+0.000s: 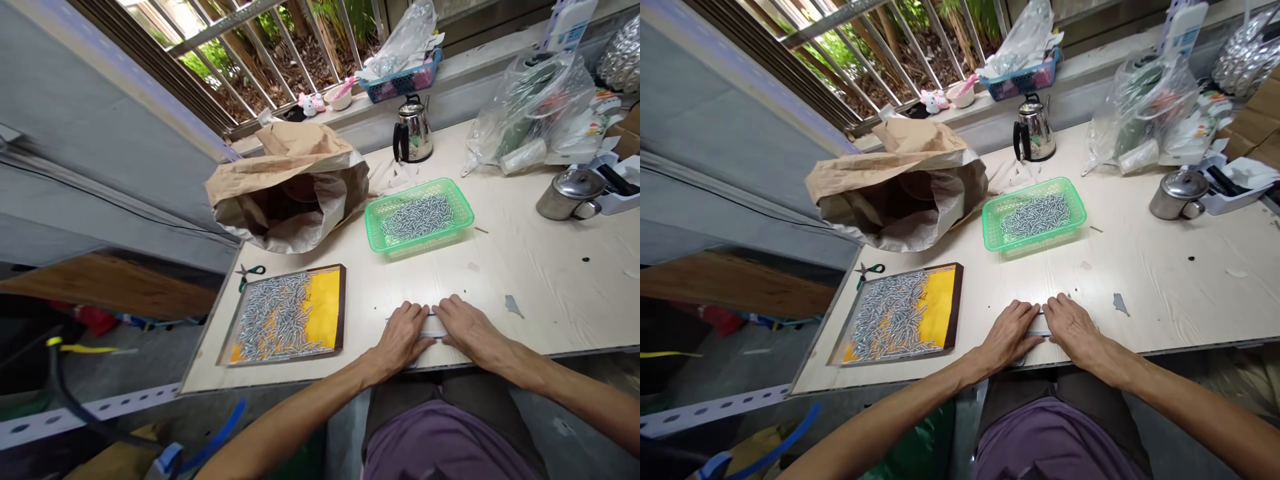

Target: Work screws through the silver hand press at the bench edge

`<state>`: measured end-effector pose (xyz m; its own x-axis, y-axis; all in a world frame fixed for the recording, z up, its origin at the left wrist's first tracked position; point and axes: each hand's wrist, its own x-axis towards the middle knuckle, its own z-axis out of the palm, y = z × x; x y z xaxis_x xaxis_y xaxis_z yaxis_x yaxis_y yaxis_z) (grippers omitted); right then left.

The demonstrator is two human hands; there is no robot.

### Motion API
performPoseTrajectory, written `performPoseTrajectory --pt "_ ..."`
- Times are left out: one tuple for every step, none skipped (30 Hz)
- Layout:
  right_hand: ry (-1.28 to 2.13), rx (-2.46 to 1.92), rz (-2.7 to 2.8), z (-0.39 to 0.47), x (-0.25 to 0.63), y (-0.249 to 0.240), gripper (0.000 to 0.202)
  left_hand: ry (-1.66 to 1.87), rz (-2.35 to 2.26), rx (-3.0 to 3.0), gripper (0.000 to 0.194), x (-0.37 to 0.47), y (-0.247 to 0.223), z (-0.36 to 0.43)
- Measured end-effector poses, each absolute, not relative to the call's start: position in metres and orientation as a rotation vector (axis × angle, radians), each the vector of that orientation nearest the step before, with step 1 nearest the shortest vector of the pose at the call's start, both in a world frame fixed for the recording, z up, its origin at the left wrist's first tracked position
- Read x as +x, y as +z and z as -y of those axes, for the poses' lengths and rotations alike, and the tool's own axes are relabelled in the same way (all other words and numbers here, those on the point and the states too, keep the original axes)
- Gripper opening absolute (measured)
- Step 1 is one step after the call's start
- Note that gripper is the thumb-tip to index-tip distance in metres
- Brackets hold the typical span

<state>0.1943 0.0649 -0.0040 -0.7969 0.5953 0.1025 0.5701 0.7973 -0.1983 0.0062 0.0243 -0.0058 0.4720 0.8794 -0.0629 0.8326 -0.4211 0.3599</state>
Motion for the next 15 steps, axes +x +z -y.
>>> performPoseTrajectory --pt "0.229 -0.913 2.815 -0.065 0.193 -0.005 0.017 0.207 -1.466 2.379 0.035 0.007 -0.006 -0.024" --pt "0.234 -0.902 2.801 -0.065 0.191 -0.007 0.012 0.221 -1.493 2.375 0.026 0.008 -0.007 -0.025" --pt "0.241 -0.898 2.784 -0.066 0.190 -0.008 0.016 0.230 -1.523 2.372 0.018 0.009 -0.007 -0.027" --pt "0.246 -0.901 2.770 -0.068 0.188 -0.009 0.022 0.233 -1.548 2.371 0.014 0.009 -0.007 -0.029" --pt "0.248 -0.914 2.763 -0.070 0.187 -0.010 0.025 0.231 -1.566 2.373 0.012 0.010 -0.008 -0.032" --pt "0.249 -0.930 2.762 -0.073 0.187 -0.010 0.025 0.227 -1.577 2.376 0.011 0.010 -0.008 -0.034" --pt "0.255 -0.952 2.765 -0.076 0.188 -0.008 0.024 0.225 -1.584 2.379 0.013 0.010 -0.008 -0.036" --pt "0.280 -0.962 2.773 -0.081 0.189 -0.006 0.019 0.232 -1.590 2.384 0.018 0.010 -0.009 -0.037" --pt "0.331 -0.951 2.783 -0.085 0.192 -0.003 0.012 0.253 -1.603 2.390 0.024 0.011 -0.011 -0.036" --pt "0.399 -0.924 2.793 -0.090 0.194 0.001 0.010 0.291 -1.619 2.398 0.031 0.012 -0.013 -0.034" --pt "0.471 -0.885 2.801 -0.094 0.197 0.005 0.017 0.346 -1.632 2.412 0.036 0.014 -0.016 -0.029" --pt "0.531 -0.846 2.809 -0.099 0.200 0.009 0.025 0.411 -1.635 2.431 0.038 0.017 -0.019 -0.023" --pt "0.565 -0.824 2.815 -0.102 0.202 0.012 0.027 0.477 -1.624 2.454 0.039 0.021 -0.023 -0.016" --pt "0.562 -0.836 2.820 -0.106 0.202 0.014 0.024 0.536 -1.598 2.474 0.038 0.025 -0.026 -0.008" --pt "0.528 -0.881 2.827 -0.109 0.202 0.016 0.019 0.584 -1.561 2.486 0.038 0.031 -0.029 0.000"
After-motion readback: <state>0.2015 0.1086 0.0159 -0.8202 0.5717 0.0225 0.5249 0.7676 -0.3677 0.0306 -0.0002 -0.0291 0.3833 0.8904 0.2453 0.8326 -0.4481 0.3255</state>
